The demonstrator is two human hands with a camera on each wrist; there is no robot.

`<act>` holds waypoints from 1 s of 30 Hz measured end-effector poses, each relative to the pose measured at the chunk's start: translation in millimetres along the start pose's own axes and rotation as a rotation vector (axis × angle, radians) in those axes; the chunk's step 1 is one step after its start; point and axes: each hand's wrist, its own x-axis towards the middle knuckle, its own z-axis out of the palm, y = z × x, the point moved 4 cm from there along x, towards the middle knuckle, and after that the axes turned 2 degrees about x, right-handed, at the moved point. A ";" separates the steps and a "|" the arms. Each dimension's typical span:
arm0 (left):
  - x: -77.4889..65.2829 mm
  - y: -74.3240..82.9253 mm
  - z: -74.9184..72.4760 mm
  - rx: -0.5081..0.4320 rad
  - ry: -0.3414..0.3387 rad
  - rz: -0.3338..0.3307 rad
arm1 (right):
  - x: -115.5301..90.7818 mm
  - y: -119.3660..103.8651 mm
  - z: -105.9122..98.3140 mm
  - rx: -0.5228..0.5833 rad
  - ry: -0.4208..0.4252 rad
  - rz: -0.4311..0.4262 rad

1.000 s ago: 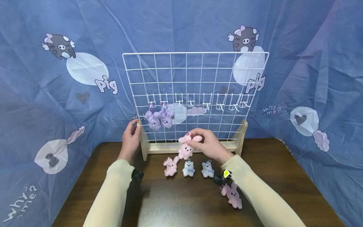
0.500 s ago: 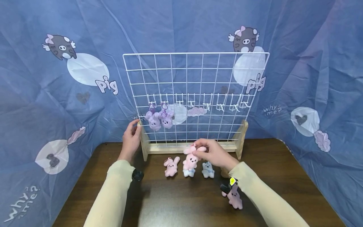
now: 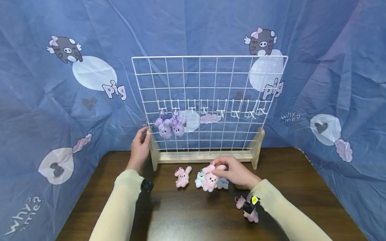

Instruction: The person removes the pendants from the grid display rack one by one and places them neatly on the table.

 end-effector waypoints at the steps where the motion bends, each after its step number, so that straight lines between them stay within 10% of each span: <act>1: 0.0 -0.2 0.0 -0.001 0.001 0.000 | -2.3 2.8 0.1 -0.009 -0.003 0.008; 30: -0.9 0.3 0.3 -0.010 0.004 0.006 | -50.7 37.6 4.8 -0.064 -0.143 0.050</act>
